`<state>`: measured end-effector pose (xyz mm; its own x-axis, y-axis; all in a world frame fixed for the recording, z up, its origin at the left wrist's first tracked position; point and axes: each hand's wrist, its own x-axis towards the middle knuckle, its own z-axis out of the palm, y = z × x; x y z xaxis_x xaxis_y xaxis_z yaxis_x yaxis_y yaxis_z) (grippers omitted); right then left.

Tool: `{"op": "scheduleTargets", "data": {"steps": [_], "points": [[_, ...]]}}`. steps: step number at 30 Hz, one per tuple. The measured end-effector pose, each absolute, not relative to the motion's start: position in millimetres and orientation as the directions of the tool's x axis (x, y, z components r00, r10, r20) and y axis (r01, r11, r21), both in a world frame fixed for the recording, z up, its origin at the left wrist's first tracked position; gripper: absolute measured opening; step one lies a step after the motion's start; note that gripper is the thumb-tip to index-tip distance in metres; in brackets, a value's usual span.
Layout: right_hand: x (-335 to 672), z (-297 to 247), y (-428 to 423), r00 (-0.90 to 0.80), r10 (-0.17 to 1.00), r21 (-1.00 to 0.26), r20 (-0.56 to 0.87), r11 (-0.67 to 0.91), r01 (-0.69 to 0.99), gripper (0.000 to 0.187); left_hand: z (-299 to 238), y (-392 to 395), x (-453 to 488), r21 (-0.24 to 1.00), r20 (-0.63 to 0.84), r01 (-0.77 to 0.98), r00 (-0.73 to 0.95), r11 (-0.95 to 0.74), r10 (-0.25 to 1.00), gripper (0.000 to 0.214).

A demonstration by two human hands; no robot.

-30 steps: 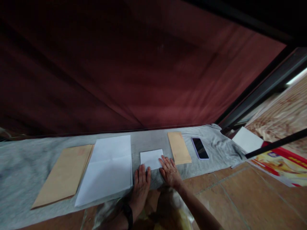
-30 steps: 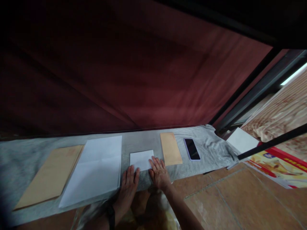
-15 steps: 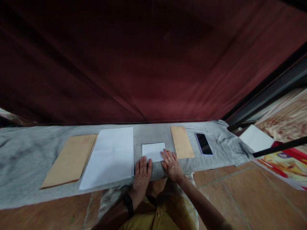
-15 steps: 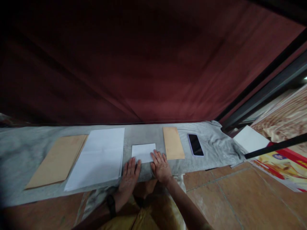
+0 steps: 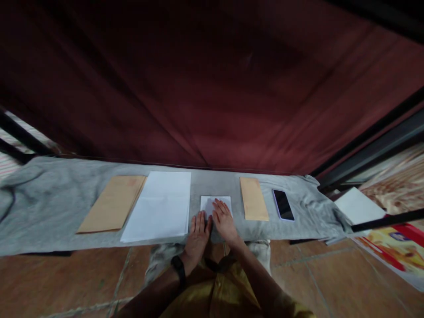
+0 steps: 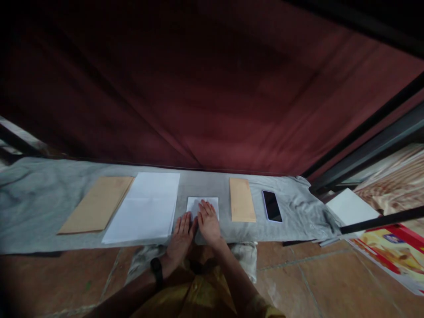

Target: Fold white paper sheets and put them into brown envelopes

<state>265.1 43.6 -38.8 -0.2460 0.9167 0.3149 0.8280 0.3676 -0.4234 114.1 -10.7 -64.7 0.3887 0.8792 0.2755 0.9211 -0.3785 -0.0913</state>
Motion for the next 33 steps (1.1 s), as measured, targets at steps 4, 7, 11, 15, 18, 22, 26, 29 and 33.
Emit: {"op": "scheduleTargets", "data": {"steps": [4,7,11,15,18,22,26,29,33], "points": [[249.9,-43.8,57.5,-0.274,0.912,-0.459,0.306,0.393,0.797,0.047,-62.0,-10.8,113.3,-0.086,0.228,0.922,0.388,-0.378,0.893,0.066],[253.1,-47.0,60.3,-0.286,0.909,-0.416,0.304,0.397,0.818,0.047,-56.6,-11.7,111.5,-0.042,0.163,0.915,0.403,-0.402,0.901,0.065],[260.3,-44.8,58.5,-0.315,0.914,-0.300,0.254,0.385,0.873,0.046,-44.4,-15.3,108.3,0.068,0.053,0.917,0.391,-0.394,0.919,0.077],[264.5,-41.4,58.2,-0.307,0.918,-0.228,0.251,0.364,0.903,0.047,-30.4,-11.6,105.8,0.230,0.005,0.904,0.368,-0.359,0.930,0.083],[267.8,-42.1,59.3,-0.335,0.909,-0.190,0.247,0.384,0.904,0.049,-22.8,4.5,111.3,0.314,0.008,0.913,0.272,-0.260,0.962,0.069],[271.6,-46.1,60.1,-0.374,0.902,-0.132,0.216,0.406,0.904,0.053,-23.6,36.4,128.9,0.345,0.152,0.903,0.217,-0.257,0.964,0.056],[275.7,-52.5,58.5,-0.377,0.896,-0.092,0.235,0.406,0.909,0.060,-35.7,55.5,140.2,0.315,0.215,0.919,0.176,-0.239,0.961,0.056],[286.9,-58.6,55.6,-0.350,0.891,-0.089,0.289,0.389,0.917,0.057,-44.5,55.5,140.8,0.277,0.237,0.931,0.172,-0.236,0.956,0.065],[314.0,-66.5,53.5,-0.321,0.885,-0.090,0.338,0.370,0.925,0.056,-49.4,50.6,142.1,0.232,0.227,0.953,0.142,-0.195,0.964,0.062]]}}
